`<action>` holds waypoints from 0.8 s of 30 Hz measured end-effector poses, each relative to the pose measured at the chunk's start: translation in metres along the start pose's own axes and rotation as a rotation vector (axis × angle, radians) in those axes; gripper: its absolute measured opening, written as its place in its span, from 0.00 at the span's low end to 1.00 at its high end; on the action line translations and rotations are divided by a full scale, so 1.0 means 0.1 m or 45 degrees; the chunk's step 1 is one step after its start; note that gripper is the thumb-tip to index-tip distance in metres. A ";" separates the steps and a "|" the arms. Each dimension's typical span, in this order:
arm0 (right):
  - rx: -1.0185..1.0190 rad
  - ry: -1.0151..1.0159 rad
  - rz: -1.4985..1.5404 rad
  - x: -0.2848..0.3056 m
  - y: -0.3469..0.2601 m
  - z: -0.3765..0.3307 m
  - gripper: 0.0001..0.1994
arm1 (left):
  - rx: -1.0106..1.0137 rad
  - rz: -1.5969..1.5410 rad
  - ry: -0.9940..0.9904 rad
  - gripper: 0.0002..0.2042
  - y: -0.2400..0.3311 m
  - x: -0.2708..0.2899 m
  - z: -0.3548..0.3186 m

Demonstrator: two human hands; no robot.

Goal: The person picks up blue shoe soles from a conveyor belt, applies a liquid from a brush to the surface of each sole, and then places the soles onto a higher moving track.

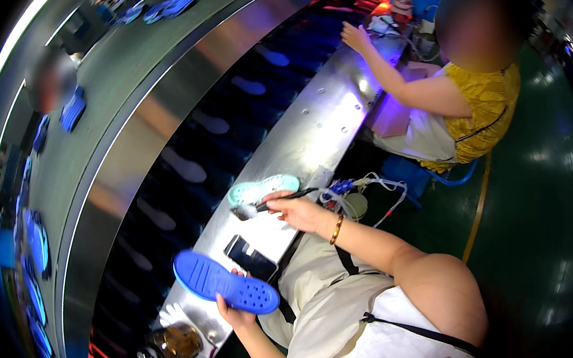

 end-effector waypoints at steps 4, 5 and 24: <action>0.146 -0.194 -0.056 -0.23 -0.18 -0.10 0.08 | 0.148 -0.270 -0.071 0.48 0.12 -0.48 0.16; 0.120 -0.271 0.008 -0.33 -0.22 -0.15 0.09 | 0.167 -0.202 -0.056 0.48 0.12 -0.53 0.21; 0.297 -0.114 -0.618 -0.98 -0.18 0.16 0.09 | 0.175 -0.335 -0.117 0.45 -0.12 -0.85 0.33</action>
Point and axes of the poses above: each hand's wrist, its own z-axis towards the middle knuckle, its own x-axis out of the back of the hand, y = z × x, the point moved 1 cm from there along z, towards the middle knuckle, and after that the axes turned 7 degrees about -x, right-handed, at the moved point
